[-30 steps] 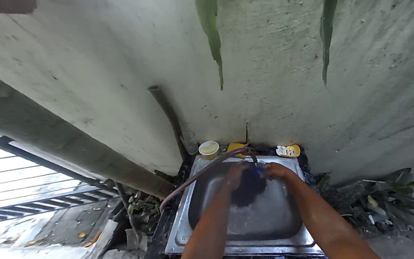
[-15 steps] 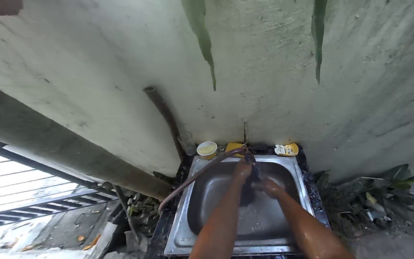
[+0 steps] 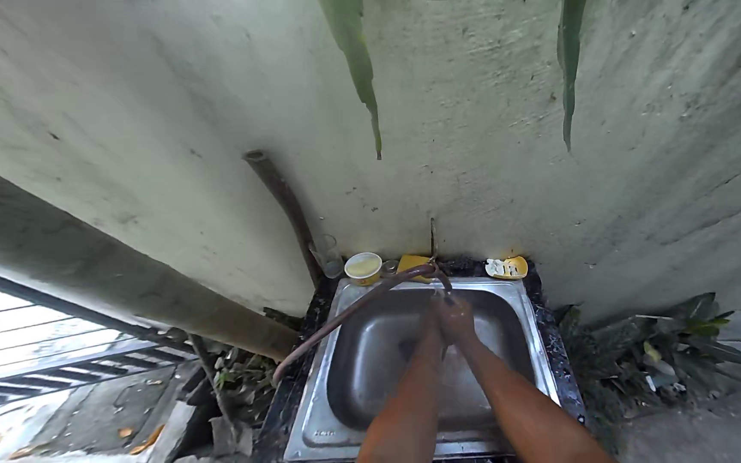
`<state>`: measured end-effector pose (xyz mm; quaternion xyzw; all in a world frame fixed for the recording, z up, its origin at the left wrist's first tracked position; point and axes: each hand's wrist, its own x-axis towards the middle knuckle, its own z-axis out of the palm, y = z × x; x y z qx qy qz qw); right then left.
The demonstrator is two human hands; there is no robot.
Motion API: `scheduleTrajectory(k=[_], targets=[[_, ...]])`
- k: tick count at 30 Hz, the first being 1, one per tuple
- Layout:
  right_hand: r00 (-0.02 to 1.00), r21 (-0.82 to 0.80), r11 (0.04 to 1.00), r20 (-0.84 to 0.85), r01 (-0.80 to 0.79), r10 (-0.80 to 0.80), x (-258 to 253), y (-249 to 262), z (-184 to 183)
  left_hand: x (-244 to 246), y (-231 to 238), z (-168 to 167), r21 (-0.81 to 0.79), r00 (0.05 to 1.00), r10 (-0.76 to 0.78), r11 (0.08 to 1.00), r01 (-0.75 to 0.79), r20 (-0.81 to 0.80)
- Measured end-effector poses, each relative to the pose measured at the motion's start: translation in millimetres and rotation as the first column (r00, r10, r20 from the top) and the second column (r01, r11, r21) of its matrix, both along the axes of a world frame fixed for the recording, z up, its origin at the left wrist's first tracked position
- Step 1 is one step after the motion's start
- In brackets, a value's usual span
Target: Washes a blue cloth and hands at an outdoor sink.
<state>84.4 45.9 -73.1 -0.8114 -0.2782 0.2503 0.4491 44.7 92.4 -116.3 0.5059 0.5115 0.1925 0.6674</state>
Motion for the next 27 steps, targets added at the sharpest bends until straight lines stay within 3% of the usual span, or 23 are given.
scheduleTrajectory(k=[2,6,8,11,13,16,21,23,27], targets=[[0.997,-0.097,0.995,0.077,-0.016,0.024,23,8,2,5,-4,8,-0.081,0.992,0.006,0.997,0.005,0.129],[0.978,-0.192,0.963,0.051,-0.188,0.201,70,19,1,-4,4,22,-0.125,0.94,-0.233,0.955,0.27,0.248],[0.966,-0.006,0.977,-0.148,-0.215,0.212,75,20,-10,-9,15,30,-0.035,0.897,-0.376,0.918,0.394,0.234],[0.793,0.353,0.935,-0.568,-0.01,0.223,59,14,-20,-4,31,33,0.158,0.881,-0.471,0.874,0.46,0.042],[0.765,0.409,0.912,-0.594,0.022,0.248,48,9,-17,3,34,26,0.232,0.914,-0.404,0.885,0.403,-0.046],[0.812,0.442,0.897,-0.511,-0.032,0.281,32,-6,-33,8,25,21,0.276,0.957,-0.285,0.918,0.287,-0.047],[0.759,0.546,0.833,-0.503,-0.093,0.414,38,-27,-58,14,26,17,0.241,0.953,-0.285,0.937,0.254,0.102],[0.752,0.505,0.857,-0.523,-0.106,0.401,41,-29,-62,15,26,20,0.255,0.958,-0.272,0.937,0.24,0.096],[0.812,0.276,0.954,-0.527,-0.115,0.251,30,-35,-57,15,30,39,0.389,0.956,-0.25,0.874,0.29,-0.153]])
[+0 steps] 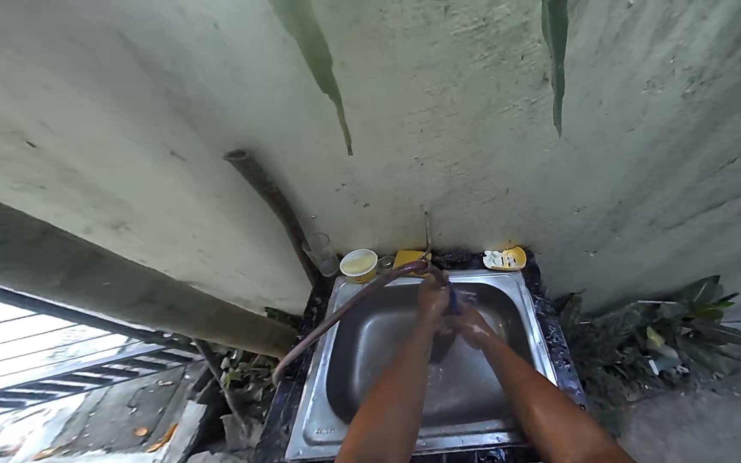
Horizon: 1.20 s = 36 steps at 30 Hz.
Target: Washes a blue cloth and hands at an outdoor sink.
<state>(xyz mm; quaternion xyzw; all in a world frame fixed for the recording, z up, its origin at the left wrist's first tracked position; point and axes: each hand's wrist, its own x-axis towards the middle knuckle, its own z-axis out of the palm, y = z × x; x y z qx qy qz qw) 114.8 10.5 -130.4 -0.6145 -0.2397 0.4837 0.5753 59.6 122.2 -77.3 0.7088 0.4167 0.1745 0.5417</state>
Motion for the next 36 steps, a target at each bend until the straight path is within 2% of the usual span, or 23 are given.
scheduleTrajectory(k=[4,6,8,12,14,16,18,20,22,25,27,29,31,33,35,36], targets=[[0.976,-0.195,0.97,0.134,-0.145,0.172,-16,-11,17,-12,15,5,0.25,0.975,0.008,0.967,0.05,-0.224],[0.923,-0.336,0.913,0.221,-0.231,0.315,-15,-18,32,-23,27,1,0.293,0.943,0.017,0.952,0.086,-0.333],[0.863,-0.413,0.865,0.283,-0.285,0.419,-9,-30,41,-35,41,-4,0.327,0.907,0.034,0.938,0.116,-0.419],[0.716,-0.496,0.796,0.408,-0.347,0.566,14,-56,48,-65,70,-16,0.372,0.834,0.081,0.915,0.155,-0.546],[0.647,-0.553,0.753,0.436,-0.356,0.625,26,-59,54,-77,72,-19,0.35,0.798,0.052,0.914,0.205,-0.601],[0.613,-0.576,0.751,0.478,-0.322,0.629,31,-54,57,-86,70,-32,0.262,0.763,-0.025,0.931,0.253,-0.646],[0.619,-0.529,0.806,0.547,-0.266,0.564,32,-43,66,-86,54,-39,0.16,0.79,-0.226,0.912,0.377,-0.57],[0.628,-0.452,0.849,0.585,-0.274,0.514,35,-25,76,-73,28,-32,0.068,0.815,-0.493,0.842,0.535,-0.306],[0.682,-0.402,0.873,0.559,-0.275,0.472,34,-11,81,-55,6,-30,-0.032,0.784,-0.607,0.793,0.609,-0.13],[0.818,-0.35,0.928,0.491,-0.13,0.299,38,0,81,-35,5,-44,-0.064,0.838,-0.542,0.84,0.538,-0.066],[0.918,-0.229,0.974,0.387,0.002,0.089,41,2,81,-29,3,-47,-0.086,0.856,-0.517,0.853,0.515,-0.009],[0.974,-0.073,0.994,0.216,0.087,-0.07,42,0,83,-26,-7,-43,-0.119,0.877,-0.48,0.871,0.476,-0.005],[0.986,0.029,0.99,0.089,0.138,-0.14,45,-2,89,-23,-11,-42,-0.133,0.905,-0.422,0.901,0.413,-0.046],[0.965,0.049,0.967,0.062,0.251,-0.254,49,-6,85,-22,-5,-47,-0.171,0.937,-0.347,0.926,0.338,-0.027],[0.92,-0.044,0.922,0.087,0.386,-0.381,52,-12,70,-20,3,-47,-0.201,0.969,-0.246,0.947,0.249,0.037],[0.909,-0.142,0.899,0.1,0.415,-0.404,51,-16,60,-18,4,-43,-0.189,0.977,-0.205,0.959,0.212,0.058]])
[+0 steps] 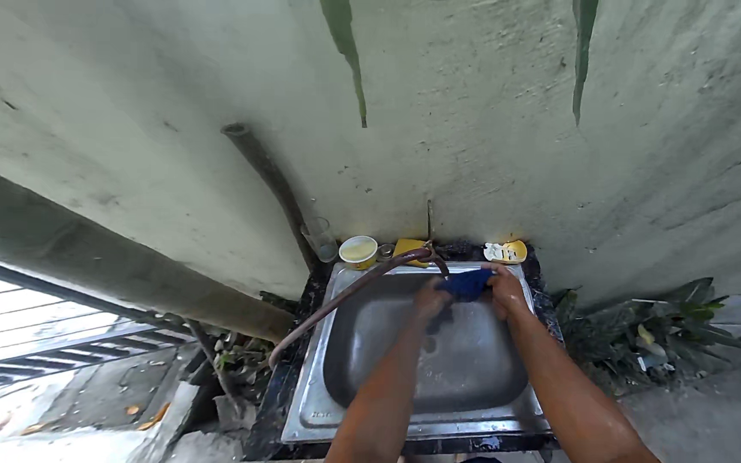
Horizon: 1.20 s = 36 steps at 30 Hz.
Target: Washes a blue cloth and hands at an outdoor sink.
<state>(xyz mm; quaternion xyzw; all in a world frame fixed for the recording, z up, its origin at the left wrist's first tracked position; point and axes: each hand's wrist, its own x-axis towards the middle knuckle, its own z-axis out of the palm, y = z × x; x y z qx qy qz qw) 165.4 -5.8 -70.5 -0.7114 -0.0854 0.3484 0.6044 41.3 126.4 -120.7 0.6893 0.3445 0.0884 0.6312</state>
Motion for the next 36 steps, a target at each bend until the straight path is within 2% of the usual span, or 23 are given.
scheduleTrajectory(k=[2,3,5,6,8,12,14,16,18,19,20,21,22,23,24,25,26,27,29,31,33,34,36], targets=[[0.983,-0.137,0.99,-0.183,-0.046,0.02,-10,-5,-18,3,-2,17,0.092,1.0,0.012,0.996,-0.01,-0.014],[0.947,-0.126,0.988,-0.318,-0.092,0.048,-16,-6,-26,5,-6,23,0.156,0.999,-0.028,0.987,0.031,-0.017],[0.846,-0.001,0.993,-0.524,-0.117,0.1,-25,2,-34,10,-16,22,0.287,0.987,-0.159,0.947,0.147,0.018],[0.802,0.078,0.994,-0.588,-0.077,0.109,-28,9,-35,11,-21,22,0.298,0.979,-0.202,0.937,0.181,0.038],[0.737,0.195,0.981,-0.664,0.008,0.126,-28,20,-40,9,-29,23,0.198,0.977,-0.183,0.967,0.159,0.109],[0.677,0.301,0.953,-0.698,-0.016,0.232,-24,27,-60,5,-30,12,-0.017,0.95,0.005,1.0,0.0,0.311],[0.665,0.313,0.948,-0.719,0.054,0.2,-32,31,-67,5,-30,7,0.06,0.947,-0.044,0.998,0.027,0.317],[0.651,0.345,0.914,-0.748,0.215,0.129,-45,36,-72,5,-29,10,0.287,0.971,-0.191,0.947,0.144,0.143],[0.66,0.485,0.837,-0.72,0.254,0.216,-51,39,-93,8,-26,11,0.43,0.968,-0.25,0.873,0.231,-0.012],[0.701,0.53,0.821,-0.668,0.213,0.249,-54,40,-95,10,-24,13,0.451,0.969,-0.244,0.861,0.237,-0.044],[0.749,0.458,0.87,-0.638,0.181,0.179,-61,40,-70,11,-25,17,0.448,0.977,-0.211,0.872,0.2,-0.026],[0.786,0.291,0.938,-0.617,0.187,0.035,-69,42,-25,11,-27,24,0.401,0.988,-0.152,0.906,0.135,0.011],[0.772,0.144,0.96,-0.627,0.239,-0.098,-75,46,21,11,-29,33,0.304,0.996,-0.071,0.951,0.053,0.049],[0.789,0.141,0.963,-0.606,0.23,-0.099,-72,48,33,12,-30,39,0.186,0.996,0.027,0.982,-0.042,0.081],[0.806,0.288,0.94,-0.592,0.183,0.025,-63,47,10,13,-31,42,0.071,0.985,0.126,0.988,-0.136,0.12],[0.809,0.507,0.856,-0.543,0.104,0.223,-48,47,-37,15,-30,34,-0.022,0.954,0.226,0.974,-0.226,0.196],[0.809,0.561,0.818,-0.537,0.131,0.239,-41,55,-64,18,-29,27,-0.113,0.914,0.306,0.952,-0.286,0.267],[0.806,0.547,0.818,-0.558,0.177,0.199,-39,62,-73,22,-27,21,-0.198,0.87,0.367,0.928,-0.316,0.331],[0.841,0.478,0.859,-0.528,0.183,0.115,-41,64,-73,24,-26,17,-0.286,0.824,0.433,0.895,-0.343,0.367],[0.919,0.402,0.912,-0.384,0.08,0.089,-46,57,-73,23,-25,16,-0.267,0.834,0.455,0.884,-0.383,0.31],[0.971,0.191,0.982,-0.234,0.004,0.041,-49,55,-72,23,-23,16,-0.245,0.856,0.463,0.879,-0.41,0.23],[0.993,0.061,0.998,-0.109,-0.03,0.036,-49,54,-70,23,-22,15,-0.254,0.864,0.463,0.876,-0.411,0.197],[0.989,-0.115,0.985,0.057,-0.127,0.135,-45,46,-68,27,-21,10,-0.331,0.858,0.478,0.853,-0.402,0.189]])
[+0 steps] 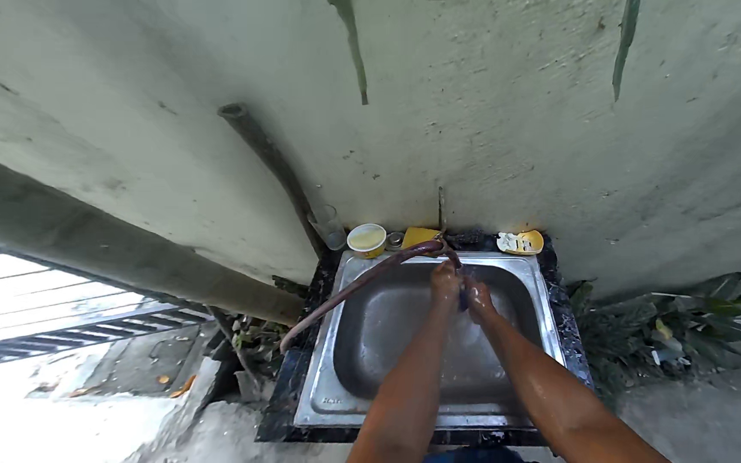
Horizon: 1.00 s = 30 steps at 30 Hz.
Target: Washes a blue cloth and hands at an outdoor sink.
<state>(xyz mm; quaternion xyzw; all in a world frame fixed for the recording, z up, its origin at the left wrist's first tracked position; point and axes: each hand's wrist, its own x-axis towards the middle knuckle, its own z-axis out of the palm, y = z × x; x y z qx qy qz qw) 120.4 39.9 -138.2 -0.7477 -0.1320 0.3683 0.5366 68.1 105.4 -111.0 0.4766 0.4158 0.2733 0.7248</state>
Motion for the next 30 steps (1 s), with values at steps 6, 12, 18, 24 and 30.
scheduleTrajectory(k=[6,12,18,24,30], targets=[[0.725,0.345,0.899,-0.687,0.269,0.047,8,-16,-11,0,-4,-4,0.032,0.986,-0.101,0.995,0.097,0.134],[0.668,0.398,0.891,-0.727,0.22,0.16,7,-15,2,-18,13,4,0.297,0.832,-0.489,0.779,0.552,-0.261],[0.587,0.628,0.766,-0.571,-0.137,0.574,20,-38,-2,-26,14,33,0.327,0.897,-0.412,0.836,0.441,-0.158],[0.673,0.543,0.73,-0.358,-0.414,0.648,27,-24,13,-21,14,24,0.108,0.87,-0.406,0.914,0.392,0.278],[0.79,0.13,0.829,-0.253,-0.544,0.558,13,-18,42,-20,20,18,0.249,0.94,-0.341,0.912,0.327,0.017]])
